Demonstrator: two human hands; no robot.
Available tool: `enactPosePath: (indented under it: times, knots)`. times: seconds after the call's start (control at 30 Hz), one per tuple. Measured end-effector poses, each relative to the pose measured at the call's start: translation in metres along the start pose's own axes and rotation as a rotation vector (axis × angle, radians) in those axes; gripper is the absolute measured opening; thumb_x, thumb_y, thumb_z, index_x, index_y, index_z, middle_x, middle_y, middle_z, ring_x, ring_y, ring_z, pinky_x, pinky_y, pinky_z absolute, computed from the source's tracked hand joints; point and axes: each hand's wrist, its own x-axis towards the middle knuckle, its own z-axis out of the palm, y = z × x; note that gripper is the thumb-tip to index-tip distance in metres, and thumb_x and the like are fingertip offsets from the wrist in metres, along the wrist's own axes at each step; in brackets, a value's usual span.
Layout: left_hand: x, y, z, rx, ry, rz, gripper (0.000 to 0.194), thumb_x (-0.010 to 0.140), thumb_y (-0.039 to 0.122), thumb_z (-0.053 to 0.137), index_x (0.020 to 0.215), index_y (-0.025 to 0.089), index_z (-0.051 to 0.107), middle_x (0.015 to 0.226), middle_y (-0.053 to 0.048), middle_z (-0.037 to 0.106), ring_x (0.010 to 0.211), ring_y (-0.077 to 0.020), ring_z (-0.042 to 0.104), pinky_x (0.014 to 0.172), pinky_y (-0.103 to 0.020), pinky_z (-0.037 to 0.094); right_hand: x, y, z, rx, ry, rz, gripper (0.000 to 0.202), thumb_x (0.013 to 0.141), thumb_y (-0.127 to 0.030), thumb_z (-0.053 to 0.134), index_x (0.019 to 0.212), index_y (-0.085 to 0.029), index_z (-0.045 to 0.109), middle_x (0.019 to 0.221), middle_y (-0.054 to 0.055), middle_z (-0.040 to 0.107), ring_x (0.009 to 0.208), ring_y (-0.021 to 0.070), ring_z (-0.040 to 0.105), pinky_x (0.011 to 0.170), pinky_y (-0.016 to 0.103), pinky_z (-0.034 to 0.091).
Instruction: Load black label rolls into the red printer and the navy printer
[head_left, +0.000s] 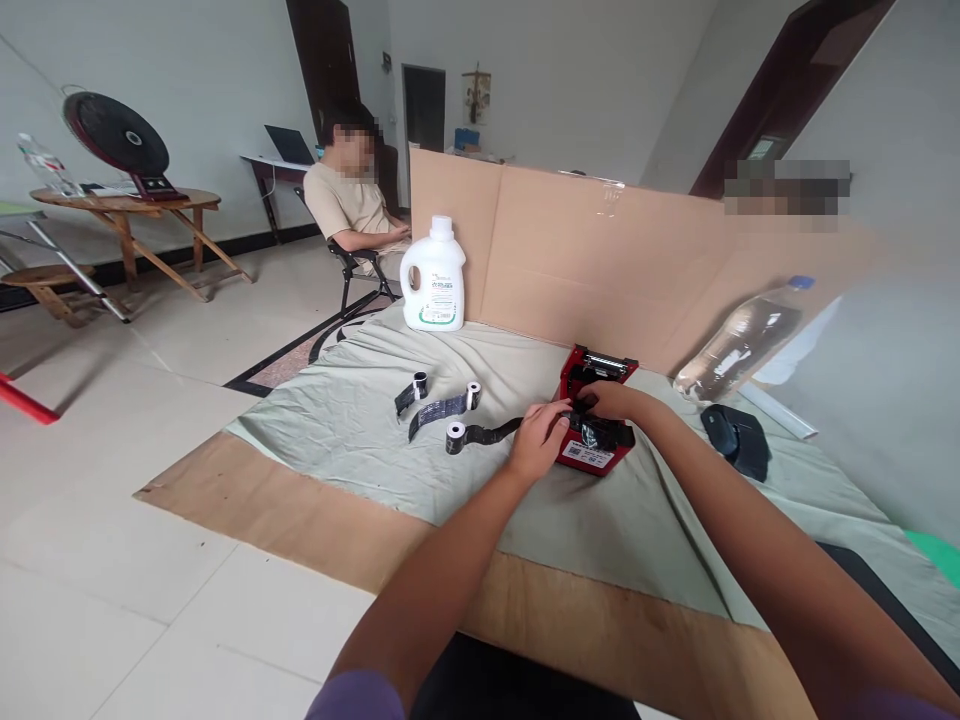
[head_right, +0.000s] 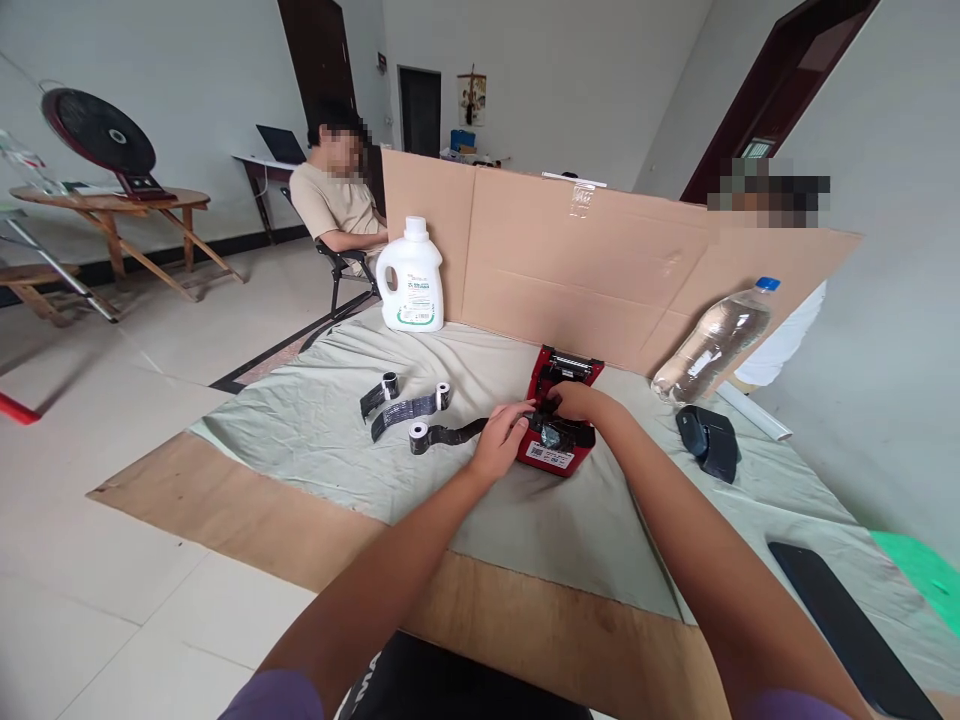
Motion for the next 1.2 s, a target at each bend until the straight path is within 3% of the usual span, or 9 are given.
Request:
enactPosePath:
  times: [0.2,0.37,0.5,0.77,0.87,1.0,1.1,1.2]
  knots:
    - [0.000,0.002,-0.003,-0.006,-0.017,0.001,0.029,0.103,0.025,0.044,0.121,0.024,0.066,0.134,-0.003,0.068,0.125,-0.0204,0.057,0.111,-0.039,0.046,0.002,-0.013,0.001,-0.123,0.032,0.081,0.033,0.076,-0.009,0.067,0.107,-0.015,0.076,0.110,0.015,0.075,0.101,0.0297,0.070,0.081,0.032,0.052]
    - [0.000,0.003,-0.003,-0.003,-0.020,-0.023,0.029,0.102,0.025,0.045,0.120,0.024,0.067,0.132,-0.003,0.068,0.125,-0.0210,0.057,0.111,-0.039,0.047,-0.010,-0.012,0.002,-0.115,0.116,0.057,0.036,0.078,-0.005,0.064,0.112,-0.014,0.071,0.116,0.013,0.073,0.104,0.0257,0.069,0.082,0.027,0.050]
    - [0.000,0.001,-0.002,0.000,-0.018,-0.010,0.028,0.102,0.026,0.045,0.121,0.024,0.066,0.133,-0.002,0.068,0.124,-0.0208,0.057,0.110,-0.039,0.046,-0.022,-0.010,0.000,-0.121,0.192,0.070,0.038,0.085,-0.008,0.058,0.122,-0.012,0.063,0.123,0.016,0.070,0.112,0.0277,0.066,0.085,0.030,0.049]
    - [0.001,-0.001,-0.001,-0.001,-0.012,0.001,0.031,0.104,0.030,0.042,0.120,0.023,0.067,0.132,-0.003,0.069,0.121,-0.0214,0.058,0.108,-0.040,0.047,-0.055,-0.015,-0.037,-0.112,0.308,0.087,0.030,0.087,-0.018,0.058,0.117,-0.015,0.064,0.118,0.016,0.071,0.109,0.0304,0.065,0.085,0.034,0.049]
    - [0.000,-0.003,-0.001,-0.005,-0.012,-0.011,0.033,0.104,0.028,0.040,0.123,0.024,0.067,0.130,-0.003,0.069,0.121,-0.0216,0.059,0.108,-0.040,0.048,-0.068,-0.026,-0.057,0.048,0.355,0.072,0.023,0.085,-0.017,0.056,0.105,-0.017,0.068,0.107,0.012,0.073,0.100,0.0268,0.066,0.083,0.032,0.049]
    - [0.000,-0.005,0.001,-0.028,-0.006,-0.029,0.036,0.105,0.029,0.037,0.124,0.023,0.067,0.128,-0.004,0.070,0.121,-0.0212,0.060,0.109,-0.039,0.048,-0.077,-0.044,-0.071,0.445,0.349,0.048,0.020,0.082,-0.024,0.051,0.093,-0.020,0.067,0.085,0.005,0.071,0.077,0.0199,0.063,0.063,0.027,0.046]
    - [0.000,-0.005,0.002,-0.095,0.022,-0.048,0.038,0.106,0.033,0.037,0.125,0.020,0.067,0.125,-0.008,0.071,0.121,-0.0227,0.061,0.110,-0.043,0.048,-0.075,-0.057,-0.074,0.635,0.275,0.082,0.023,0.082,-0.034,0.047,0.083,-0.020,0.065,0.070,0.006,0.067,0.055,0.0161,0.052,0.051,0.028,0.038]
    - [0.001,-0.004,0.003,-0.163,0.040,-0.060,0.043,0.107,0.036,0.031,0.119,0.019,0.069,0.127,-0.009,0.070,0.122,-0.0229,0.061,0.112,-0.045,0.047,-0.065,-0.069,-0.076,0.686,0.169,0.051,0.031,0.086,-0.041,0.044,0.083,-0.020,0.066,0.075,0.010,0.070,0.052,0.0164,0.048,0.053,0.031,0.040]
